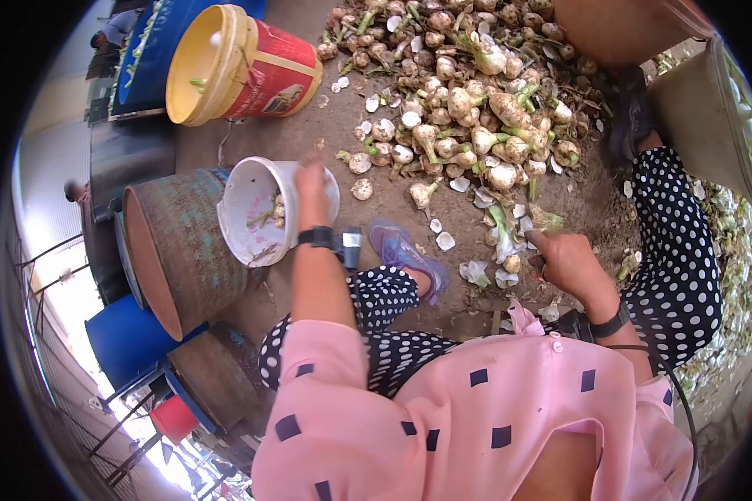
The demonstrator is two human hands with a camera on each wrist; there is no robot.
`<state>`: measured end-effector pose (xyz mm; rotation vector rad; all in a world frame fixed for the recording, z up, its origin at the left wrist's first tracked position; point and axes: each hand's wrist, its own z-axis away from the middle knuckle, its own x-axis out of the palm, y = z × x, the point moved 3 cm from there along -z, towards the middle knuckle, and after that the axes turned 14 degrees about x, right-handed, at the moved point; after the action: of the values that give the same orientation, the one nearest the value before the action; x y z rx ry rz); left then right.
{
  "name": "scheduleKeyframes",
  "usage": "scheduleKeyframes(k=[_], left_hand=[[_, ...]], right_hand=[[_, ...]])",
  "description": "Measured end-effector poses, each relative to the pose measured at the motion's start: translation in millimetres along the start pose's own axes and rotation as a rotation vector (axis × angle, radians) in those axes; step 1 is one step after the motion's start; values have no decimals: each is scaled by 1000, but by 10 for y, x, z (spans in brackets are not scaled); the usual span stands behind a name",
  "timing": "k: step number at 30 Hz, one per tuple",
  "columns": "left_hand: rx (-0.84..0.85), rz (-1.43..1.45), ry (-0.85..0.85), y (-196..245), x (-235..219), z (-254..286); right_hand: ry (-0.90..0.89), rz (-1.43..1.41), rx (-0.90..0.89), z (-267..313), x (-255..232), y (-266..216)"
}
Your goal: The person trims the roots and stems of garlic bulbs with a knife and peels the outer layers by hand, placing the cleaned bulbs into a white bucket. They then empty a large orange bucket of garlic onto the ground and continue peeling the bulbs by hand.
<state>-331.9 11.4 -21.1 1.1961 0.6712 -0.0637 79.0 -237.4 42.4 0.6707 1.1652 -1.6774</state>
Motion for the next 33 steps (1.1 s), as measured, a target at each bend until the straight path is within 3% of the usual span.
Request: scheduleKeyframes(k=[1, 2, 3, 4, 6, 10, 12, 13, 15, 16, 18, 22, 23, 25, 28, 29, 30, 31, 32, 33], left_hand=[[75, -203, -72, -677, 56, -162], [51, -228, -80, -1188, 124, -203], [27, -252, -88, -1503, 196, -152], [11, -251, -93, -1572, 268, -37], [262, -828, -207, -1426, 447, 197], [276, -871, -248, -1431, 572, 372], [11, -301, -227, -1428, 657, 496], [17, -292, -245, -1386, 731, 584], [-285, 336, -177, -642, 853, 1087], [-284, 340, -199, -460, 898, 1268], [-49, 476, -553, -8, 1076, 1632], [168, 527, -841, 859, 1180, 2541], [192, 532, -859, 940, 1175, 2685], [481, 373, -899, 1181, 1156, 2924], [684, -1, -814, 1124, 1049, 3005], [704, 24, -795, 1072, 1072, 3011], [921, -29, -772, 996, 1108, 2949], [1147, -206, -687, 1209, 1057, 3108], [1213, -267, -699, 1329, 1040, 3228], [1216, -268, -750, 1332, 1075, 3251]], right_hand=[[-11, -12, -2, 3, 23, 12], [-22, -22, -8, -7, 41, 16], [-38, -14, -7, -19, 51, 6], [-115, 19, 27, -31, 74, -2], [-201, 58, 74, -86, 85, -32], [-171, -89, 5, -180, 67, -168], [-115, -195, -8, -225, 31, -177], [-108, -189, 10, -244, 45, -156], [-41, -579, 25, -266, 47, -109], [-28, -574, 43, -272, 12, -117], [-106, -1058, 164, -298, -76, -109], [127, -1204, 87, -224, -206, -40], [173, -1236, 45, -173, -283, -47], [167, -1196, 116, -39, -364, -17], [151, -1424, 57, 70, -274, 56], [106, -1472, 58, 96, -235, 66], [73, -1502, 18, 34, -46, 117], [-45, -1606, -49, 146, -174, 85], [-206, -1648, 12, 79, -39, 101], [-138, -1634, 99, 138, -96, 44]])
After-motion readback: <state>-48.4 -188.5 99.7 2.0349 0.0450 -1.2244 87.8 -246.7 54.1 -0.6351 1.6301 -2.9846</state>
